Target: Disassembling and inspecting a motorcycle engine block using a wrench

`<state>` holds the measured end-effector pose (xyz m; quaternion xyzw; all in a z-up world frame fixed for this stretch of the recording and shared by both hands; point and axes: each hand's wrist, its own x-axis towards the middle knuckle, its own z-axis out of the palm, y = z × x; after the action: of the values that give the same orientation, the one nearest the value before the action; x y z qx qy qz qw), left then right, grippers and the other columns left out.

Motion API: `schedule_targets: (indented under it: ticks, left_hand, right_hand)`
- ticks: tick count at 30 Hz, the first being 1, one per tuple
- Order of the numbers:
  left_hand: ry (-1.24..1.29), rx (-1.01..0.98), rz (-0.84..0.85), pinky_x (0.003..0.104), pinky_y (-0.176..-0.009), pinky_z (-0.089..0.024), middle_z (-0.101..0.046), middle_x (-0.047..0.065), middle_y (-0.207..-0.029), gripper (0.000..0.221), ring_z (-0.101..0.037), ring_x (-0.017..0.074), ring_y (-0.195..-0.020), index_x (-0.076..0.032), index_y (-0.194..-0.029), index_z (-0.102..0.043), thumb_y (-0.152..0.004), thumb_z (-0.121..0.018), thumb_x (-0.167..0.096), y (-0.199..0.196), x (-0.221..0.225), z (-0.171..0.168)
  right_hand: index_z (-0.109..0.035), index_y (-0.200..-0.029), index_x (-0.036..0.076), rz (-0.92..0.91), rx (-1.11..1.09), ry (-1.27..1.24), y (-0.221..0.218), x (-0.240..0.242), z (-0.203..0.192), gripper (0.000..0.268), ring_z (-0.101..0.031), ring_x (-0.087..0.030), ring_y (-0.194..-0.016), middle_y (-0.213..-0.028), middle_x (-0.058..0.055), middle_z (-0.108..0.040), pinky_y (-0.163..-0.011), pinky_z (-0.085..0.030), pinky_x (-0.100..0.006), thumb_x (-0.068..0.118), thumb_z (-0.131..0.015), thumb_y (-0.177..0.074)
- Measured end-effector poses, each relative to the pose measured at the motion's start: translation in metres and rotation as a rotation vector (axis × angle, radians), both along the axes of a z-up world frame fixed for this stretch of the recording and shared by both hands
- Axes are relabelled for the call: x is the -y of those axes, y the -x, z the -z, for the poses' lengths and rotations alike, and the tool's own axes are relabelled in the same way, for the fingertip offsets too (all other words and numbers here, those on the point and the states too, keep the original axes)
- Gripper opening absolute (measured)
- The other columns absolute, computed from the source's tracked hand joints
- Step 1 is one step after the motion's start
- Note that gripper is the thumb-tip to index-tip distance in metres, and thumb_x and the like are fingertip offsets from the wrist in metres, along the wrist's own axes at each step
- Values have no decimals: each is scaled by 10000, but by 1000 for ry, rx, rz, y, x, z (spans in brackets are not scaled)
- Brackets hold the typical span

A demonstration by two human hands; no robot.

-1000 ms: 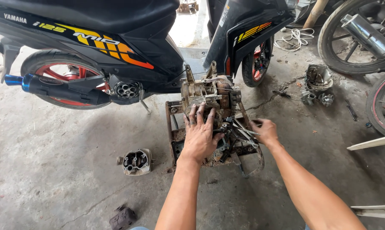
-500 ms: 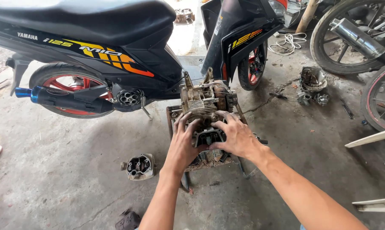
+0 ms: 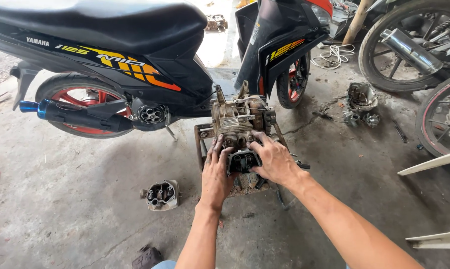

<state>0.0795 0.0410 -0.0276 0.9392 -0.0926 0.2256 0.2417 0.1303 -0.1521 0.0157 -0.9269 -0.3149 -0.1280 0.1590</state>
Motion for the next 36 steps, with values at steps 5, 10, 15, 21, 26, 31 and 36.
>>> schedule_targets:
  ticks: [5, 10, 15, 21, 26, 31, 36]
  left_hand:
    - [7, -40, -13, 535, -1199, -325, -314, 120, -1651, 832, -313, 372, -1508, -181, -1342, -524, -632, -956, -211, -9, -2, 15]
    - [110, -168, 56, 716, -1167, -251, -157, 145, -1707, 946, -148, 418, -1560, -167, -1367, -459, -599, -1000, -279, -11, -5, 8]
    - [52, -199, 18, 751, -1138, -258, -143, 171, -1695, 959, -117, 420, -1566, -151, -1372, -445, -610, -1004, -309, -16, -4, 22]
    - [-19, -177, -55, 733, -1161, -233, -95, 247, -1663, 988, -275, 447, -1515, -110, -1367, -440, -622, -983, -465, -10, 9, 15]
    - [47, -167, -50, 716, -1185, -204, -87, 285, -1646, 997, -551, 497, -1296, -108, -1373, -427, -630, -973, -487, -10, 7, 15]
    - [75, -124, -31, 694, -1194, -211, -127, 292, -1618, 964, -602, 532, -1214, -103, -1349, -444, -631, -966, -480, -13, 7, 25]
    - [46, -65, -16, 688, -1202, -215, -171, 277, -1598, 1011, -473, 531, -1365, -109, -1349, -425, -597, -957, -526, -12, 6, 20]
  right_hand:
    - [-662, -1106, 90, -19, -41, -32, -1, -1, -7, 611, -648, -408, -1186, -1347, -171, -540, -972, -557, -537, 403, -948, -666]
    - [-579, -1378, 109, -51, -404, -248, -5, 10, -53, 852, -595, -370, -1299, -1358, -211, -607, -1124, -434, -565, 733, -698, -810]
    - [-619, -1296, 42, 203, -101, -495, -80, 45, 12, 708, -700, -366, -1039, -1143, -198, -680, -865, -598, -445, 601, -739, -878]
    - [-433, -1513, -12, 120, -163, -76, -116, 51, 35, 801, -484, -478, -1374, -1503, -280, -483, -1122, -431, -582, 621, -455, -1022]
    - [-564, -1384, -18, 31, -153, -25, -155, 63, 65, 659, -556, -485, -1295, -1452, -256, -552, -1078, -482, -573, 542, -460, -1053]
    - [-592, -1361, 25, -43, -117, -48, -165, 67, 57, 584, -545, -476, -1306, -1424, -236, -566, -1096, -470, -544, 512, -492, -1052]
    - [-620, -1310, 31, -89, 7, 99, -167, 67, 49, 591, -586, -408, -1298, -1376, -219, -619, -1105, -488, -498, 536, -448, -1057]
